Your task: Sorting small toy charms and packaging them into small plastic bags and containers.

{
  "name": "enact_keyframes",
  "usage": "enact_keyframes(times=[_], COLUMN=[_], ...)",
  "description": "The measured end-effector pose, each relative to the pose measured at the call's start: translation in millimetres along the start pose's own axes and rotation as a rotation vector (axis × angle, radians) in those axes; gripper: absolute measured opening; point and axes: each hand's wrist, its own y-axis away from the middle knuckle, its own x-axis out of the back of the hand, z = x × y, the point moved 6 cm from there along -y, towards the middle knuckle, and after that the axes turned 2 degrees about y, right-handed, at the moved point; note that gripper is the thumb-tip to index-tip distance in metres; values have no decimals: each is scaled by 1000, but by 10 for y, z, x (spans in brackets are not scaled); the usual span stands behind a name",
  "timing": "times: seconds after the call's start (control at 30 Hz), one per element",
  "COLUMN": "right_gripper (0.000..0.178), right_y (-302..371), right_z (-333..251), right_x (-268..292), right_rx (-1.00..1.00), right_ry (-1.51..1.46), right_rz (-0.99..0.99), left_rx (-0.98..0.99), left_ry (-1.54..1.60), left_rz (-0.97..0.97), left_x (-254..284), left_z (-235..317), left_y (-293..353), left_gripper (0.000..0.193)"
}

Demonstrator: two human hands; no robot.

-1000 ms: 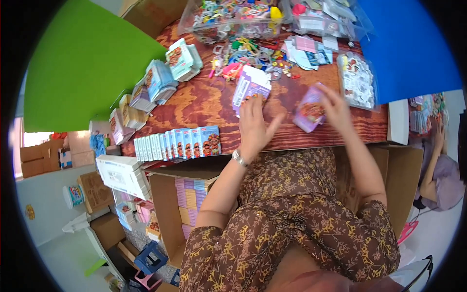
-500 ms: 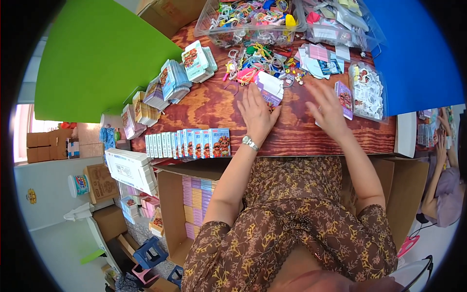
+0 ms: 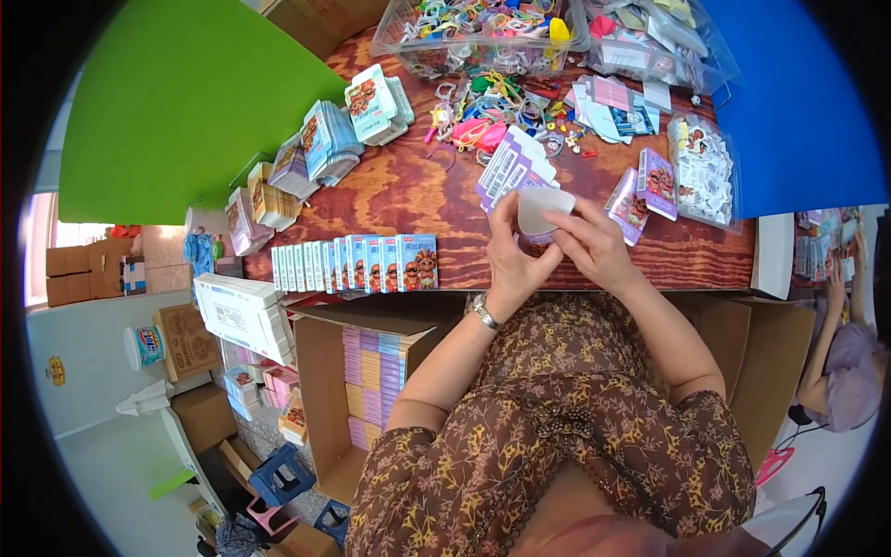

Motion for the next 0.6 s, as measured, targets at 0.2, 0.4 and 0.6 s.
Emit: enact_keyframes(times=[0.2,0.4,0.6], right_gripper=[26,23,22], right_y=[30,49,-101], right_z=[-61,-109,170], right_x=[78,43,92], right_rx=[73,41,-489], right_ry=[66,107,-418], right_rz=[-149,-251,-86], left_rx=[-203,-258,-273], left_ry=[-53,-184,-106], left_rz=[-100,-148,-201], left_x=[-9,40,1], left_z=[-44,42,117], left_y=[129,102,129], left_gripper=[84,74,66])
